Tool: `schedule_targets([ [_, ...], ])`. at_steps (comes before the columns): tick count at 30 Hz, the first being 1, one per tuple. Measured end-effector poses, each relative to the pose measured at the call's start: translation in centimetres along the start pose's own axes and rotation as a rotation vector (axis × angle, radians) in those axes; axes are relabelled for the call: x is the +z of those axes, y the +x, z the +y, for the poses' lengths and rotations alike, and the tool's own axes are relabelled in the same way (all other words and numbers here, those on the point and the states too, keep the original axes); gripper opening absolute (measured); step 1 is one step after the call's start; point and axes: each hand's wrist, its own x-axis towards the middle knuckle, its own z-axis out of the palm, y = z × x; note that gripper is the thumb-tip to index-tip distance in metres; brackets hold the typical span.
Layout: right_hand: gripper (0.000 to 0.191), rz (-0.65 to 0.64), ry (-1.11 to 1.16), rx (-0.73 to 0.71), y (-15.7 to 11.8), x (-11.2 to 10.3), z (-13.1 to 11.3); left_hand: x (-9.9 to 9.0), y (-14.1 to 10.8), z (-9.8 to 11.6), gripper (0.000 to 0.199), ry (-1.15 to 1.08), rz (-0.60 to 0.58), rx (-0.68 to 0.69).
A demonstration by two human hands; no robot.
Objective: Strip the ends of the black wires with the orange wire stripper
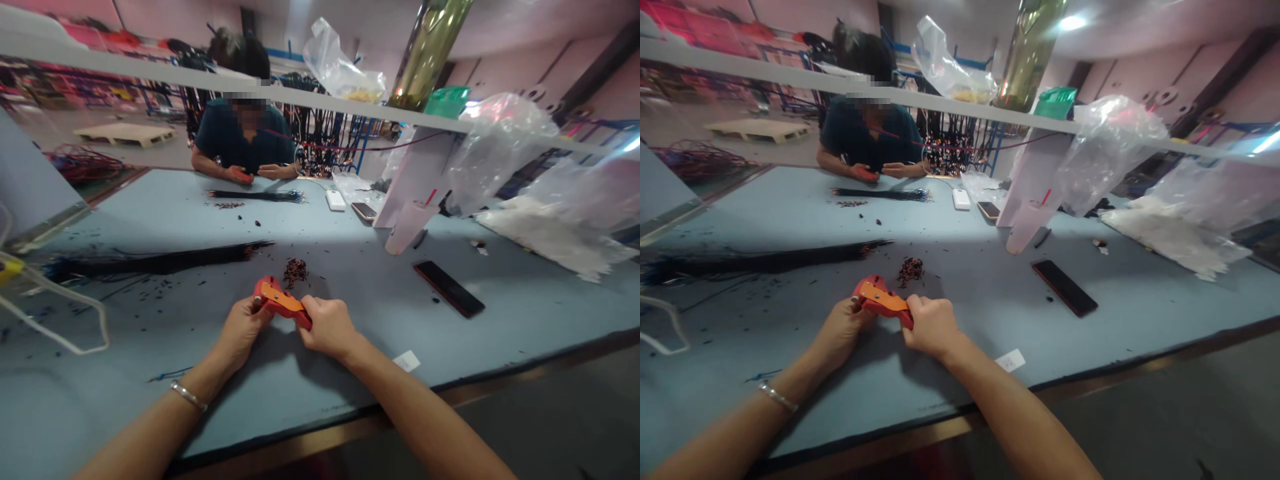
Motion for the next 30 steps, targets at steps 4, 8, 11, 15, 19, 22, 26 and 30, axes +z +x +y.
schedule_targets([
  [4, 0.015, -0.004, 0.000, -0.007, 0.1, 0.1, 0.1, -0.2, 0.2, -0.3, 0.047, -0.009, -0.013, 0.009],
  [8, 0.014, -0.007, -0.003, -0.011, 0.2, 0.3, 0.2, -0.1, 0.3, -0.3, 0.048, -0.002, -0.015, 0.019],
  [11, 0.015, -0.009, -0.003, -0.001, 0.2, 0.2, 0.2, 0.0, 0.2, -0.2, 0.049, 0.001, -0.019, 0.022],
  [15, 0.021, 0.026, 0.029, 0.019, 0.1, 0.0, 0.2, 0.0, 0.0, 0.6, 0.047, 0.047, -0.001, 0.034],
  [19, 0.025, 0.107, 0.213, 0.084, 0.1, -0.8, 0.6, -0.7, -0.2, 1.7, 0.035, 0.248, 0.063, 0.154],
  [22, 0.021, 0.050, 0.672, 0.156, 0.1, -1.5, 1.2, -1.2, 0.0, 2.0, 0.030, 0.365, 0.173, 0.179],
  [26, 0.024, -0.340, 1.526, 0.274, 0.2, -2.2, 1.9, -1.6, 0.4, 1.9, 0.028, 0.427, 0.214, 0.184],
  [30, 0.029, -0.523, 1.775, 0.461, 0.3, -2.4, 2.3, -1.6, 0.6, 1.8, 0.029, 0.459, 0.203, 0.171],
])
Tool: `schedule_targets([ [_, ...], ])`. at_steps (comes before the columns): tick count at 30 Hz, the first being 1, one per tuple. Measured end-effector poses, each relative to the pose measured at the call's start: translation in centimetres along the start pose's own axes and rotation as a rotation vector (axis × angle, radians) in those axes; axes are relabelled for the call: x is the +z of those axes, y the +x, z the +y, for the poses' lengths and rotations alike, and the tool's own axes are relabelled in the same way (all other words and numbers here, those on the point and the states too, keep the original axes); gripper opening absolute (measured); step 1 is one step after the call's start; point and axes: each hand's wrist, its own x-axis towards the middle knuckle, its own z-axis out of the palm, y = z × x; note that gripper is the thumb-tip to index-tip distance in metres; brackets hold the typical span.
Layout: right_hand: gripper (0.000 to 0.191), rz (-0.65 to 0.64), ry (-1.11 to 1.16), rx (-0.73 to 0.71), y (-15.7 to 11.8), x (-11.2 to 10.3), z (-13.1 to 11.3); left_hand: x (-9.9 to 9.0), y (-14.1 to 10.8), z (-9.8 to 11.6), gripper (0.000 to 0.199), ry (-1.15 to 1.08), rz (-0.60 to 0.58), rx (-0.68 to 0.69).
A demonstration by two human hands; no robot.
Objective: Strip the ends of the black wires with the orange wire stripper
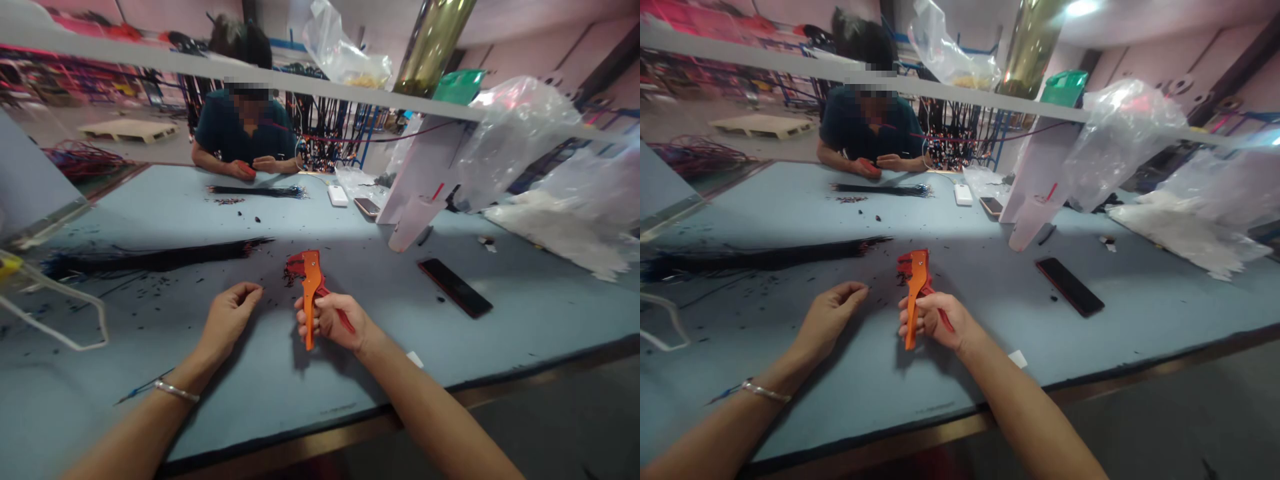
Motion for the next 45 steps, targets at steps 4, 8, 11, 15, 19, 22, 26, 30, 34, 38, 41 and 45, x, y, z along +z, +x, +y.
schedule_targets([
  [4, 0.038, 0.011, 0.036, -0.091, -0.1, -0.7, 0.1, -0.1, -0.1, 0.1, 0.028, 0.002, 0.001, -0.010],
  [8, 0.039, -0.007, -0.009, -0.180, -0.2, -1.5, 0.2, -0.1, -0.2, 0.1, 0.027, 0.024, -0.010, -0.030],
  [11, 0.037, -0.051, -0.094, -0.229, -0.6, -2.0, -0.2, 0.0, -0.4, 0.1, 0.024, 0.072, -0.008, -0.014],
  [15, 0.035, 0.130, -0.524, -0.364, -2.1, -2.5, -1.7, -0.3, -0.4, 0.3, 0.024, 0.154, 0.032, 0.025],
  [19, 0.022, 0.315, -1.218, -0.449, -3.1, -2.4, -2.3, -1.0, 0.0, 0.3, 0.025, 0.249, 0.145, 0.043],
  [22, 0.027, 0.265, -1.526, -0.497, -2.6, -1.7, -1.3, -1.5, 0.3, 0.1, 0.026, 0.261, 0.197, 0.015],
  [26, 0.037, 0.190, -1.820, -0.547, -1.3, -0.1, 0.7, -1.8, 0.7, 0.0, 0.025, 0.241, 0.222, -0.002],
  [30, 0.029, 0.313, -2.004, -0.512, -0.9, 0.7, 1.4, -1.9, 0.7, 0.1, 0.024, 0.233, 0.220, -0.014],
  [34, 0.036, 0.607, -2.065, -0.473, -1.0, -0.3, 0.8, -1.8, 0.7, 0.3, 0.022, 0.232, 0.218, -0.013],
  [38, 0.041, 0.809, -2.044, -0.515, -1.0, -1.1, 0.6, -1.6, 0.8, 0.3, 0.021, 0.249, 0.208, -0.009],
  [41, 0.046, 0.701, -2.025, -0.588, -0.6, -0.4, 1.0, -1.6, 0.9, -0.1, 0.023, 0.250, 0.216, -0.004],
  [45, 0.049, 0.488, -2.028, -0.608, 0.4, 1.1, 1.4, -1.7, 1.0, -0.4, 0.025, 0.272, 0.221, 0.009],
])
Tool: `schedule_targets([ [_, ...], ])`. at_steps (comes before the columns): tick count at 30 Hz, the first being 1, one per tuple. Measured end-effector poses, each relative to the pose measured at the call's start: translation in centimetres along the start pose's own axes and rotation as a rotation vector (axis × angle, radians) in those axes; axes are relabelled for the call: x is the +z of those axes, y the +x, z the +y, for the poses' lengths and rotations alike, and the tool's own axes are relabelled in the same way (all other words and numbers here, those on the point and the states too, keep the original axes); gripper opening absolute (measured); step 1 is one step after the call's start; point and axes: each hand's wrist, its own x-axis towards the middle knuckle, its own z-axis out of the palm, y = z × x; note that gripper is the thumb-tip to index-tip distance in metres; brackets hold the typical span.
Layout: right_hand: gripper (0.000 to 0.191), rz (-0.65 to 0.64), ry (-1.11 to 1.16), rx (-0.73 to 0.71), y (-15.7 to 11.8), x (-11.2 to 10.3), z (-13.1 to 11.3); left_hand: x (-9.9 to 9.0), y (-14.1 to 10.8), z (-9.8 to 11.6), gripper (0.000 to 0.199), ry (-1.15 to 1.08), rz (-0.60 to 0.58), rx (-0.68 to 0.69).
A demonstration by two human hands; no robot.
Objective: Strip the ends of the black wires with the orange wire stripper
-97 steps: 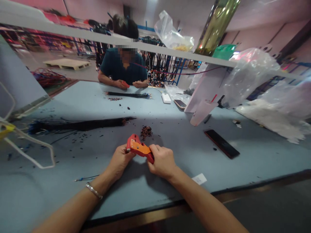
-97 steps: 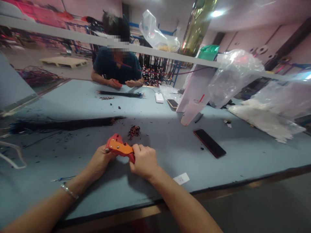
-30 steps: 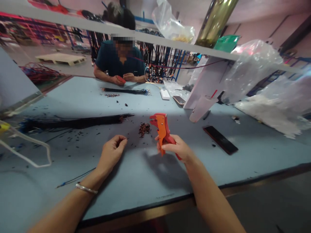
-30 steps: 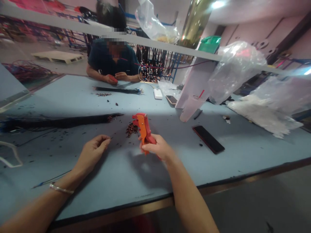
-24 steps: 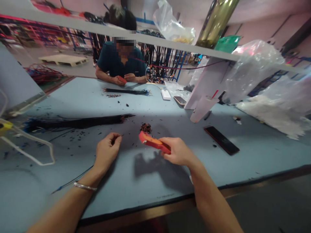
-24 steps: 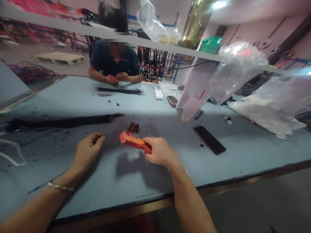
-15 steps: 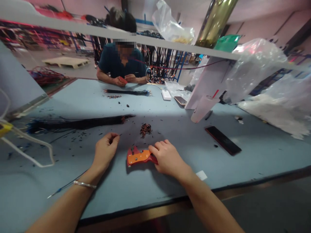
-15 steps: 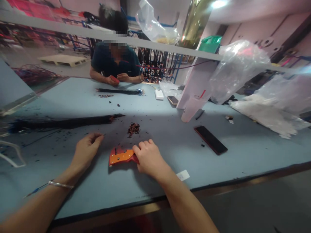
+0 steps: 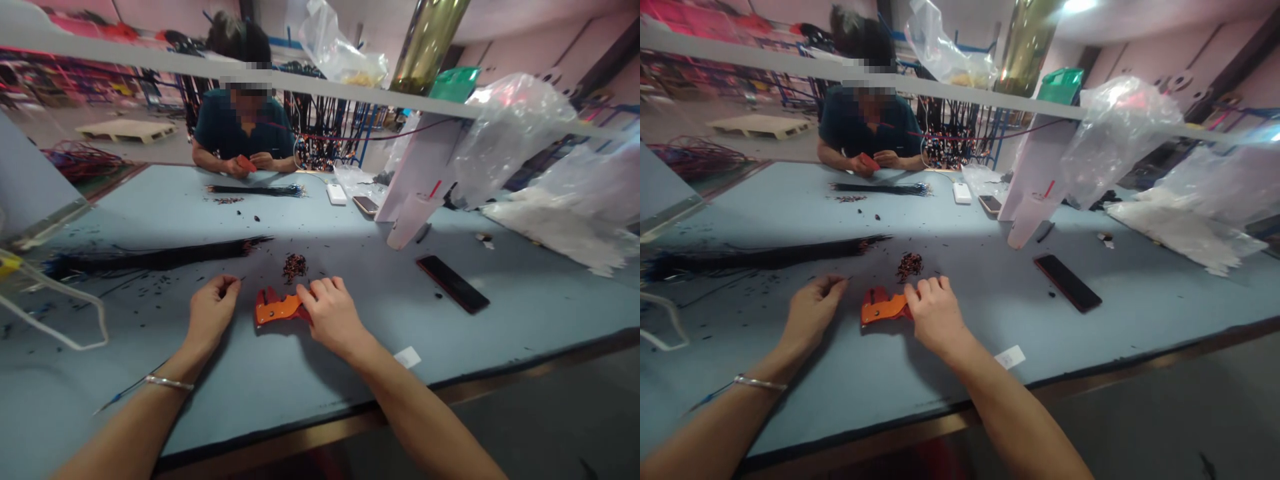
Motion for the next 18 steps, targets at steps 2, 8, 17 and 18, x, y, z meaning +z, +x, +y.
schedule_targets([
  [2, 0.047, -0.029, 0.002, -0.020, 0.4, -0.1, -0.3, 0.0, 0.0, 0.0, 0.024, 0.005, -0.005, 0.002],
  [8, 0.034, -0.023, -0.090, 0.111, -0.1, -0.8, 1.8, 0.0, -0.1, 0.3, 0.025, 0.006, -0.030, -0.004],
  [17, 0.038, -0.077, -0.055, 0.307, -2.2, -2.6, 6.0, 0.0, 0.1, 0.3, 0.027, 0.030, -0.019, -0.026],
  [18, 0.036, -0.105, -0.054, 0.306, -2.5, -2.9, 6.2, 0.0, 0.1, 0.3, 0.027, 0.034, -0.019, -0.028],
])
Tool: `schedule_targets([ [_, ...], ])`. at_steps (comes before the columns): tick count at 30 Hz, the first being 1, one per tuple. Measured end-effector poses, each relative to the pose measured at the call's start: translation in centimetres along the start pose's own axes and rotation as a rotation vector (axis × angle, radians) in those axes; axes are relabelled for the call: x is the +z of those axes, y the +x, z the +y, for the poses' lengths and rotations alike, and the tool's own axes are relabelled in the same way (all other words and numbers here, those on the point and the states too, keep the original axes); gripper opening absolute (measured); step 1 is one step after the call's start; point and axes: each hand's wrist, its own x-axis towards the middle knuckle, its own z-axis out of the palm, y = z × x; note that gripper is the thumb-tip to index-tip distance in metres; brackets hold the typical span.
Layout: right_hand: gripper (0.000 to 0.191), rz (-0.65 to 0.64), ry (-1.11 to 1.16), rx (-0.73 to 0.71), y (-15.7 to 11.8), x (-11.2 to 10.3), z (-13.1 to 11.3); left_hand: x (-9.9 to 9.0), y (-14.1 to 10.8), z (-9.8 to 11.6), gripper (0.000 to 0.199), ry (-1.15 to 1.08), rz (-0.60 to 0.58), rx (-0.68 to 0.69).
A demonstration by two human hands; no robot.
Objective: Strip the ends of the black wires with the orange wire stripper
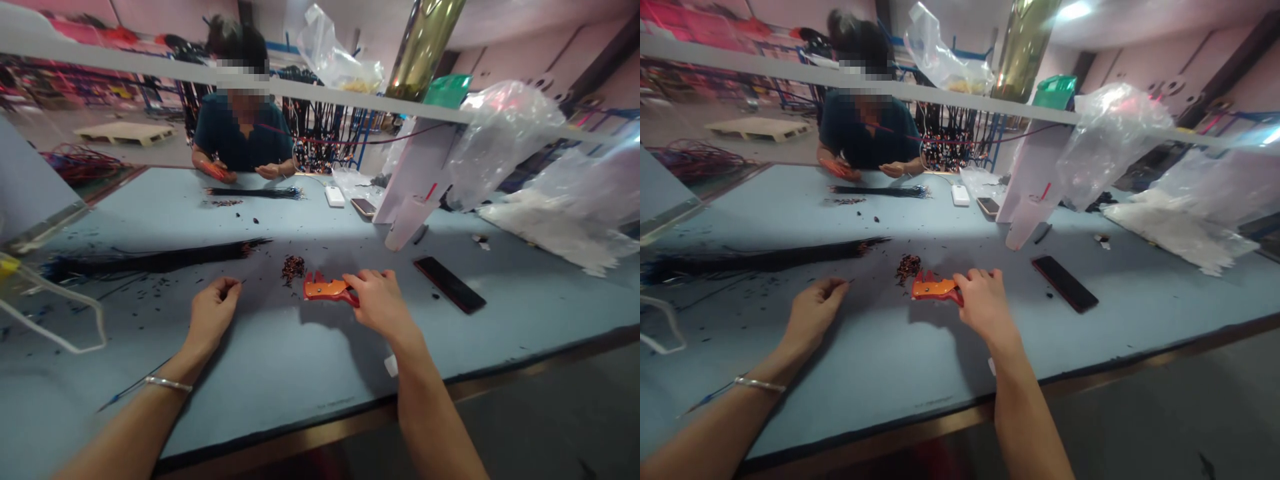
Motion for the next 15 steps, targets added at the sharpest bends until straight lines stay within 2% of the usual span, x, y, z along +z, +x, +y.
schedule_targets([
  [7, 0.055, -0.156, -0.003, -0.039, -3.4, -1.8, 0.1, 0.2, 0.2, -0.1, 0.026, -0.014, -0.018, 0.008],
  [11, 0.052, -0.185, -0.011, -0.064, -4.8, -1.9, -1.9, 0.3, 0.2, 0.1, 0.024, -0.012, -0.034, -0.007],
  [15, 0.048, -0.195, -0.037, -0.053, -4.0, -1.1, -4.7, 0.3, 0.2, 0.3, 0.025, -0.014, -0.042, 0.008],
])
